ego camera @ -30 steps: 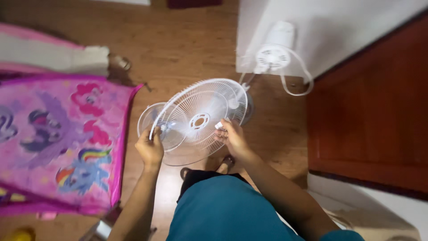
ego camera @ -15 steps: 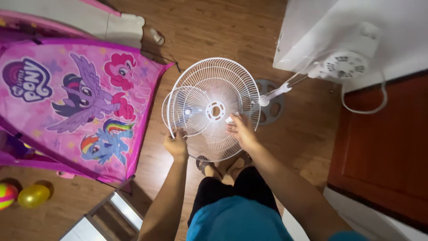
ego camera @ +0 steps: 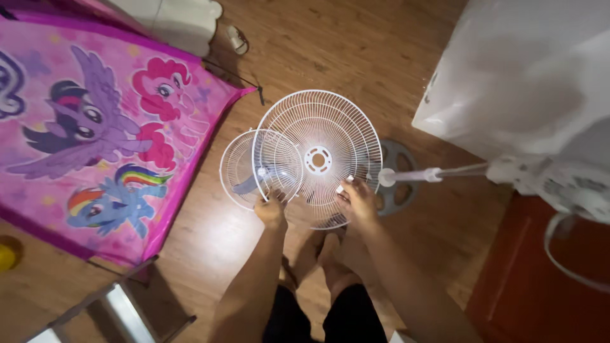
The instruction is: The person disassembles a standing fan by removing the front grille, unscrewing the blade hub, removing the fan blade, and then detaching the rear grille. The parts are placed on the floor.
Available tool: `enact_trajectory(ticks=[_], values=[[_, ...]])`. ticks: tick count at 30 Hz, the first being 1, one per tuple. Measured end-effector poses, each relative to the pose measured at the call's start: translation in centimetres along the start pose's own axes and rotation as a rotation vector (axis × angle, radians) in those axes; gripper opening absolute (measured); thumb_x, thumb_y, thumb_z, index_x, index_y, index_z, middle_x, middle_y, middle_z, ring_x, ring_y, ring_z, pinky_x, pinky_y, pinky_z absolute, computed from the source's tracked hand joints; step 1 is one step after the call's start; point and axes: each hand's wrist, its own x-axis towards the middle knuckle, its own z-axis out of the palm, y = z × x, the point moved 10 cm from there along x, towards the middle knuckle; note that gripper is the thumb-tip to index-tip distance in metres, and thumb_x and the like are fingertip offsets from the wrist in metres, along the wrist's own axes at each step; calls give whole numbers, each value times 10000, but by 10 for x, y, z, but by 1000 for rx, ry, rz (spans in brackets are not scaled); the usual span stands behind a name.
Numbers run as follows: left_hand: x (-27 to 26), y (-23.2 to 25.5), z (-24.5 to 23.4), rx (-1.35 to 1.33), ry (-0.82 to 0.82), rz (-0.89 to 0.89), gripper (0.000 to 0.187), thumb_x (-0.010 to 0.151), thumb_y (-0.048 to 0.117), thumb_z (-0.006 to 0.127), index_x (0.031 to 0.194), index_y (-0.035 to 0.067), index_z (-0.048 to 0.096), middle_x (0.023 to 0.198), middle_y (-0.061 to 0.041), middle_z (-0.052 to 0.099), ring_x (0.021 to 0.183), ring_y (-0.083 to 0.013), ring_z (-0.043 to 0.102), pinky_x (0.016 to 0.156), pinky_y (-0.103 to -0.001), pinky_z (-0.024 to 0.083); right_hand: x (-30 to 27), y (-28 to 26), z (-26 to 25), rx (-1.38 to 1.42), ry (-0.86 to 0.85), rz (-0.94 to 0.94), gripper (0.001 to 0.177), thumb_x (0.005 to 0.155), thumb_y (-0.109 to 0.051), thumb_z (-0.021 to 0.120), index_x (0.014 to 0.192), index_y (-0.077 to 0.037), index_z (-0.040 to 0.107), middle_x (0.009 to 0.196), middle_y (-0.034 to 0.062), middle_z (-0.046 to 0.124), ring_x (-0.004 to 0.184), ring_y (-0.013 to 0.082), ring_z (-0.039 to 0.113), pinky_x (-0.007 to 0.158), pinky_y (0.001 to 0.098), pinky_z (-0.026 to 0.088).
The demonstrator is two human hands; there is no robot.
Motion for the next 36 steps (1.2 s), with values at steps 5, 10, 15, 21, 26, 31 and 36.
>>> enact_trajectory(ticks=[5, 10, 15, 21, 26, 31, 36], values=[[59, -75, 21, -100, -56, 2, 206, 998, 68, 610, 1199, 28, 598, 940, -85, 681, 796, -205, 687, 682, -363, 606, 90, 11, -14, 13, -35, -56, 280, 883, -135, 740, 1118, -52, 614, 1027, 58, 656, 877, 194, 681, 753, 376, 651], [131, -155, 40, -121, -53, -37, 190, 990, 64, 619, 1178, 69, 590, 917, -85, 689, 771, -196, 667, 671, -353, 571, 173, 44, -29, -41, -82, -126, 343, 939, -182, 737, 1221, -9, 647, 1053, 76, 648, 904, 177, 668, 823, 383, 649], [213, -248, 66, -285, -92, 1, 142, 947, -30, 596, 1078, 24, 593, 868, -97, 641, 750, -205, 657, 683, -408, 648, 257, 77, -47, -97, -76, -118, 458, 911, -189, 749, 1313, -17, 611, 1098, 64, 644, 937, 168, 671, 831, 387, 654], [272, -330, 92, -251, -119, 147, 104, 1030, 7, 610, 1133, 5, 620, 844, -161, 656, 668, -238, 645, 545, -367, 521, 322, 92, -73, -233, -50, -143, 544, 885, -181, 756, 1369, -24, 564, 1197, 68, 675, 993, 189, 713, 825, 362, 653], [276, -392, 109, -294, 26, -198, 155, 1005, 119, 560, 1158, 94, 558, 865, -123, 642, 684, -261, 644, 534, -436, 526, 371, 98, -89, -357, -59, -210, 557, 855, -127, 798, 1346, 34, 591, 1179, 105, 646, 906, 210, 715, 735, 342, 653], [298, -420, 123, -156, 162, -281, 175, 1005, 135, 576, 1180, 114, 573, 993, -84, 676, 846, -252, 666, 701, -486, 558, 409, 106, -92, -398, -107, -261, 560, 858, -108, 806, 1341, 58, 576, 1154, 114, 634, 895, 200, 715, 711, 323, 657], [337, -440, 162, -204, 46, -223, 189, 1048, 150, 556, 1205, 49, 588, 1002, -98, 677, 872, -261, 676, 791, -445, 597, 434, 109, -94, -419, -97, -261, 570, 874, -129, 799, 1360, 35, 552, 1161, 91, 631, 934, 176, 696, 741, 310, 654]])
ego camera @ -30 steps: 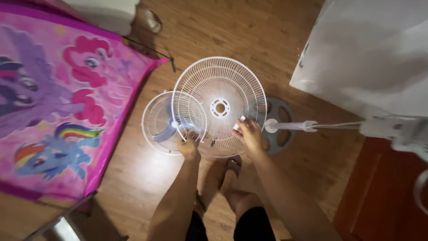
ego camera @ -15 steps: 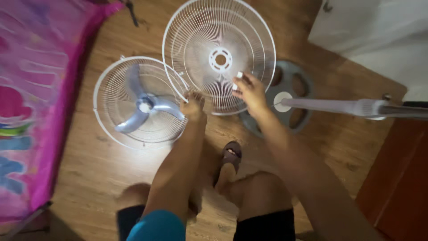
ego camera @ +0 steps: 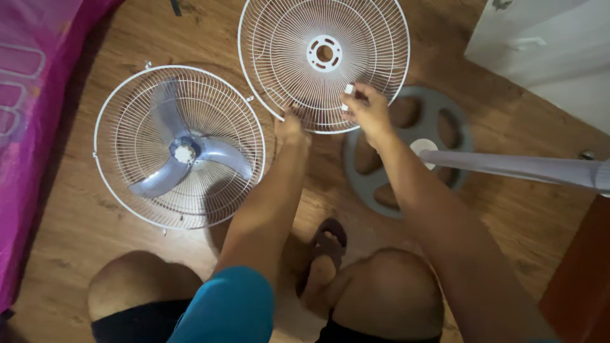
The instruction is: The person disassembles a standing fan by removing the front grille, unscrewing the blade hub, removing the fan blade, and then detaching the rear grille. The parts are placed on the floor.
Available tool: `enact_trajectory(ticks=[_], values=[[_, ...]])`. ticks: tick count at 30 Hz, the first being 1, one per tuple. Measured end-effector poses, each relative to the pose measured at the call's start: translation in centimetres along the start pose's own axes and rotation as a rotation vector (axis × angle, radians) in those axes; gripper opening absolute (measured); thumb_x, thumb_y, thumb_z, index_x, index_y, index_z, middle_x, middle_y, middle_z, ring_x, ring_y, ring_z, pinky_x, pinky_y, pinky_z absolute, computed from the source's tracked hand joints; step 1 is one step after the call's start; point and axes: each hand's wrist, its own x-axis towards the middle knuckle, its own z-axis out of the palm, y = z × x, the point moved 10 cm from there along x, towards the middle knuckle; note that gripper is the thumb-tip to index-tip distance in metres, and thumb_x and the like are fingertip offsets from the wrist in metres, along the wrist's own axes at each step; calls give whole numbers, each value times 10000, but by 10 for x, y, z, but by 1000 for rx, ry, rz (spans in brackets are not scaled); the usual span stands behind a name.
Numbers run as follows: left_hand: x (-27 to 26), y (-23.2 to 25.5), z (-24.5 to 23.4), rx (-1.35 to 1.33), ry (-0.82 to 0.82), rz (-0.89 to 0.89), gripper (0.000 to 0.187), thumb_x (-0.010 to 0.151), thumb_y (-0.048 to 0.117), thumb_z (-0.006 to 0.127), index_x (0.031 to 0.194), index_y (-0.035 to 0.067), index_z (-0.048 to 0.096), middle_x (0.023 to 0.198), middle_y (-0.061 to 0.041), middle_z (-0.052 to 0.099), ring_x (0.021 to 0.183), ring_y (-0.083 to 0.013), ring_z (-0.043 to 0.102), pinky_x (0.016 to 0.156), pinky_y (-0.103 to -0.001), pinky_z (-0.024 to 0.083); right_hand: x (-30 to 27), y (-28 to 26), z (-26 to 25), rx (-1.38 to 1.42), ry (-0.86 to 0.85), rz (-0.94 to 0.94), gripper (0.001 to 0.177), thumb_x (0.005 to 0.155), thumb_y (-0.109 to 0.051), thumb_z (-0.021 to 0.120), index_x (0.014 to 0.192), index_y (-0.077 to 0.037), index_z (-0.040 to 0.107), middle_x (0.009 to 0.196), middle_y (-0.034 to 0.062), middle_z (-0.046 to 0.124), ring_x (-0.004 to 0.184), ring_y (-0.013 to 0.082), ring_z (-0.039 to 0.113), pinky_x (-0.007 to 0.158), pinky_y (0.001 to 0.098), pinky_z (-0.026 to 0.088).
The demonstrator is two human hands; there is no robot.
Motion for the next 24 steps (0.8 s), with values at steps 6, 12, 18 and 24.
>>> enact_trajectory(ticks=[6, 12, 18, 24], values=[[31, -5, 6, 2, 48, -33, 244, 1033, 154, 532, 1257, 75, 587, 1057, -103, 674, 906, -251, 673, 821, -426, 601, 17, 4, 2, -12, -20, -25, 535, 898, -144, 783, 1362, 39, 590, 1128, 87, 651, 909, 165, 687, 734, 299, 645], [59, -5, -3, -13, -9, -29, 298, 1033, 139, 554, 1321, 66, 552, 1151, -125, 682, 984, -288, 672, 881, -453, 588, 32, 20, 9, -44, -28, -29, 526, 888, -122, 787, 1357, 3, 585, 1112, 64, 666, 920, 148, 689, 715, 291, 644], [71, 32, -21, 397, -166, 168, 704, 939, 202, 691, 1510, 113, 288, 1389, -95, 527, 1222, -306, 606, 1045, -423, 508, 49, 37, 30, -195, -64, -123, 554, 824, -89, 820, 1335, -7, 623, 1112, 88, 711, 864, 149, 713, 711, 276, 612], [66, 54, -48, 570, -121, 165, 550, 953, 298, 756, 1343, -31, 551, 1229, -176, 662, 1086, -291, 642, 906, -416, 554, 66, 20, 51, -478, -7, -430, 627, 750, -155, 900, 1284, 7, 616, 1147, 128, 703, 901, 196, 748, 761, 316, 619]])
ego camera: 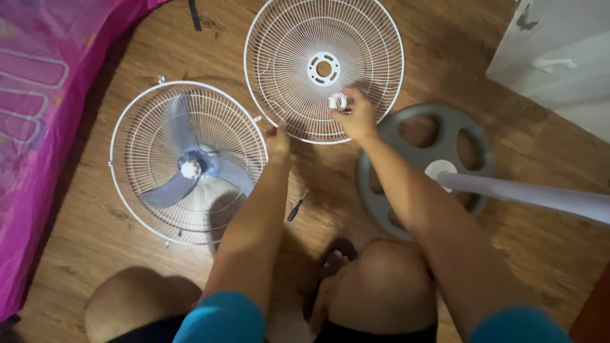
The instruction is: The person disassembles a standing fan by removing the front grille, unscrewing the blade hub, removing the fan blade, and then detaching the rear grille. The parts are placed on the floor.
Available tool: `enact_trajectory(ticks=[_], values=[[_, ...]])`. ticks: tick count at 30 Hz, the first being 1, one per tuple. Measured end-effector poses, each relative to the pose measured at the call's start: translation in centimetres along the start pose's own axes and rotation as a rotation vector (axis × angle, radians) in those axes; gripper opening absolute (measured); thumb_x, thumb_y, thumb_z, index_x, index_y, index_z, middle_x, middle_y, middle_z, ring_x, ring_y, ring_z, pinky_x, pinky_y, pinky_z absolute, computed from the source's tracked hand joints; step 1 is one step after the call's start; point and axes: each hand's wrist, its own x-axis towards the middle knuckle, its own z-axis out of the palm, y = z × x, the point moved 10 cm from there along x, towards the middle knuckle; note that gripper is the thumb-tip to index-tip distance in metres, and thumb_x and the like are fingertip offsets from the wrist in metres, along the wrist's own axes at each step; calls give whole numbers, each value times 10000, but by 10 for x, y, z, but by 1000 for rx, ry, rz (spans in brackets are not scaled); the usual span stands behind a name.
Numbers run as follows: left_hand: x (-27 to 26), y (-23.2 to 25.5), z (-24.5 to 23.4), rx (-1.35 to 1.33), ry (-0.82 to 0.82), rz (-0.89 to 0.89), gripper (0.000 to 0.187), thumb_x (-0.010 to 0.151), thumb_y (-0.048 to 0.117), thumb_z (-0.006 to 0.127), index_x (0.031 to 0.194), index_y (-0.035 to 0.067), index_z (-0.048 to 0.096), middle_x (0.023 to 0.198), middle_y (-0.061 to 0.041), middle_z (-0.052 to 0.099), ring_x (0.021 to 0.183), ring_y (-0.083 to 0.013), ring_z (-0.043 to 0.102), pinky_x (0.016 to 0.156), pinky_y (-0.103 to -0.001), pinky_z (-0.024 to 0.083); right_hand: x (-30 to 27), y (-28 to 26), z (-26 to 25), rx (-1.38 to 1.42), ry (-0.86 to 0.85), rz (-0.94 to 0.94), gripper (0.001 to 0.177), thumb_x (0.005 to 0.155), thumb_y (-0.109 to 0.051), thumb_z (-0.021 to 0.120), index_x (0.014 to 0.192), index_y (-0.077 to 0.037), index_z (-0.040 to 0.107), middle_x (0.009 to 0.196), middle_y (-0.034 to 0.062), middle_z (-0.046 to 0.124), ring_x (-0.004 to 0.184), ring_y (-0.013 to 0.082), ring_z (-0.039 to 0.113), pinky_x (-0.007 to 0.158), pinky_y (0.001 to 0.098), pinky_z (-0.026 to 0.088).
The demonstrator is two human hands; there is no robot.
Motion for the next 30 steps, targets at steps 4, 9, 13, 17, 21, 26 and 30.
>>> enact_trajectory(ticks=[4, 9, 13, 17, 21, 26, 30], values=[[-10, -12, -42, 86, 107, -185, 384, 957, 285, 678, 1255, 68, 568, 1020, -144, 660, 768, -245, 629, 549, -409, 526, 15, -14, 12, -279, 68, -156, 552, 745, -216, 936, 1196, -9, 693, 1159, 195, 668, 1014, 325, 690, 885, 405, 580], [-6, -20, -72, -117, 20, -216, 316, 978, 287, 643, 1220, 103, 558, 933, -78, 623, 668, -177, 595, 504, -357, 546, 35, -9, 32, -389, 48, -137, 534, 782, -227, 884, 1238, -33, 685, 1257, 194, 624, 1115, 364, 636, 960, 438, 527], [-18, -27, -76, -70, -130, -238, 233, 1000, 286, 614, 1145, 103, 615, 893, -21, 610, 696, -155, 623, 582, -347, 578, 41, -9, 41, -490, 85, -160, 567, 754, -263, 880, 1249, -77, 677, 1244, 159, 629, 1125, 349, 648, 964, 433, 546], [-47, -13, -65, -18, -234, -279, 192, 1033, 320, 558, 1118, 156, 612, 849, 8, 618, 715, -133, 609, 621, -354, 568, 48, 0, 50, -511, 92, -85, 601, 788, -258, 857, 1320, -90, 634, 1288, 175, 608, 1103, 374, 645, 902, 464, 550], [-81, 15, -48, -64, -303, -291, 230, 1020, 316, 552, 1148, 153, 649, 868, 10, 688, 742, -129, 648, 636, -325, 566, 56, 11, 54, -527, 72, -36, 670, 762, -257, 866, 1357, -99, 601, 1354, 184, 579, 1120, 389, 631, 887, 480, 540], [-89, 41, -23, -101, -449, -177, 213, 1013, 287, 594, 1124, 111, 638, 888, -53, 709, 768, -157, 675, 613, -314, 550, 44, 3, 32, -448, 143, -156, 667, 781, -260, 882, 1357, -81, 598, 1360, 160, 615, 1182, 373, 643, 980, 453, 540], [-73, 25, -24, 116, -479, -20, 174, 994, 238, 651, 1046, 73, 665, 831, -57, 673, 707, -159, 639, 578, -309, 538, 7, -1, 11, -356, 109, -46, 643, 800, -217, 846, 1373, -69, 596, 1358, 181, 610, 1067, 352, 674, 939, 444, 544]])
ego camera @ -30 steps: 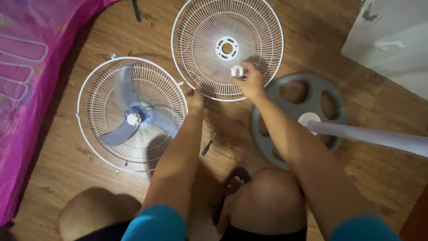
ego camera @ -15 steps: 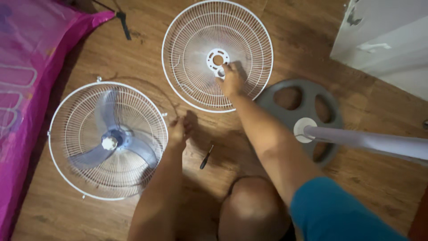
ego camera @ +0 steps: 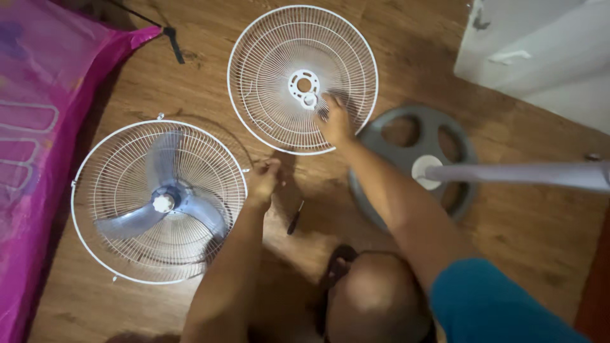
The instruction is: The person disassembles a standing fan by removing the front grille, unscrewing the blade hub, removing the fan blade, and then detaching the rear grille. The parts are placed on the floor.
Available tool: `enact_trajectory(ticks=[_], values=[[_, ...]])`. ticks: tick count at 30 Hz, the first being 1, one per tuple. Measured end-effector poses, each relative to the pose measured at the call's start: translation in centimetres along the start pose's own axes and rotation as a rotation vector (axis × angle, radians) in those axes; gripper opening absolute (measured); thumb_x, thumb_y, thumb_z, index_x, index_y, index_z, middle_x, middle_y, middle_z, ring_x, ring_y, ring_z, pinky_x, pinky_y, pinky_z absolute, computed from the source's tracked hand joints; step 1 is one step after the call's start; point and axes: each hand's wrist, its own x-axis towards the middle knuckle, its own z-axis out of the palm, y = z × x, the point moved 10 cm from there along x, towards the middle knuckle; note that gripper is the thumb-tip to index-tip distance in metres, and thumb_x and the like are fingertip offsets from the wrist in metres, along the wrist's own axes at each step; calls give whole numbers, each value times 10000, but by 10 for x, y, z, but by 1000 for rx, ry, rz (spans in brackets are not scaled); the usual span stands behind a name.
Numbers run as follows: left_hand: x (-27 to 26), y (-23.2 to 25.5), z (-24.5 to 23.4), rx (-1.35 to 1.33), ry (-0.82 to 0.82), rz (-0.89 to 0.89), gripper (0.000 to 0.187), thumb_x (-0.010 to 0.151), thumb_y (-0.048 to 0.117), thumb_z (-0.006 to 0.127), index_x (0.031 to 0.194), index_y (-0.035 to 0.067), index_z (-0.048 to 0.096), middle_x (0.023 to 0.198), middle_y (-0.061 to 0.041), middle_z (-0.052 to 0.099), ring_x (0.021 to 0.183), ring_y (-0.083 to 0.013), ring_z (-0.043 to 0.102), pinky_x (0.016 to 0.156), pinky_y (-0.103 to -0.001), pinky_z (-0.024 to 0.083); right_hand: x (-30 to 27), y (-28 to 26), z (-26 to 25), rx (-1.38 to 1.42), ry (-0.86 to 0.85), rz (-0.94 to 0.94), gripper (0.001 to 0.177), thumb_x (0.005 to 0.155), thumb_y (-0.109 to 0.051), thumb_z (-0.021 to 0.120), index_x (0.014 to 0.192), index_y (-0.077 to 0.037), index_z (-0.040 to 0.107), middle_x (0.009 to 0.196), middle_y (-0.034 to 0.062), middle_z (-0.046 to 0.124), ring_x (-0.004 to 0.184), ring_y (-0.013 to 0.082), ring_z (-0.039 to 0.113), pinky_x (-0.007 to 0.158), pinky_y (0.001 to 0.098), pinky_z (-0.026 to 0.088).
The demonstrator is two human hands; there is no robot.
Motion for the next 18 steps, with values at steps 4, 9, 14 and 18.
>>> enact_trajectory(ticks=[4, 9, 14, 18], values=[[-3, -16, 18, 220, -101, 221, 172, 1022, 219, 686, 1053, 53, 721, 896, -7, 730, 769, -86, 656, 664, -257, 549, -44, -38, -46, 182, -55, -141, 590, 824, -177, 792, 1339, 1, 567, 1264, 203, 631, 1039, 272, 687, 861, 379, 590], [-36, -54, 71, 268, -245, -140, 193, 995, 284, 642, 1069, 115, 699, 706, -50, 601, 520, -157, 473, 436, -304, 362, -119, -77, -126, 376, -210, -212, 314, 981, -192, 710, 1240, -19, 671, 1057, 123, 757, 932, 167, 687, 818, 333, 560], [-81, 29, 141, 367, -417, 13, 201, 971, 241, 662, 1117, 104, 683, 823, 30, 675, 697, -46, 624, 582, -213, 497, -191, -105, -246, 336, -52, -12, 202, 982, -238, 714, 1064, -57, 743, 917, 86, 770, 797, 127, 699, 734, 267, 572], [-138, 116, 205, 311, -711, 251, 243, 1051, 262, 638, 1093, 23, 651, 791, 15, 596, 639, -60, 486, 552, -215, 386, -247, -148, -343, 283, 179, 43, 166, 962, -196, 712, 1060, -64, 736, 963, 42, 735, 843, 105, 686, 725, 256, 567]])
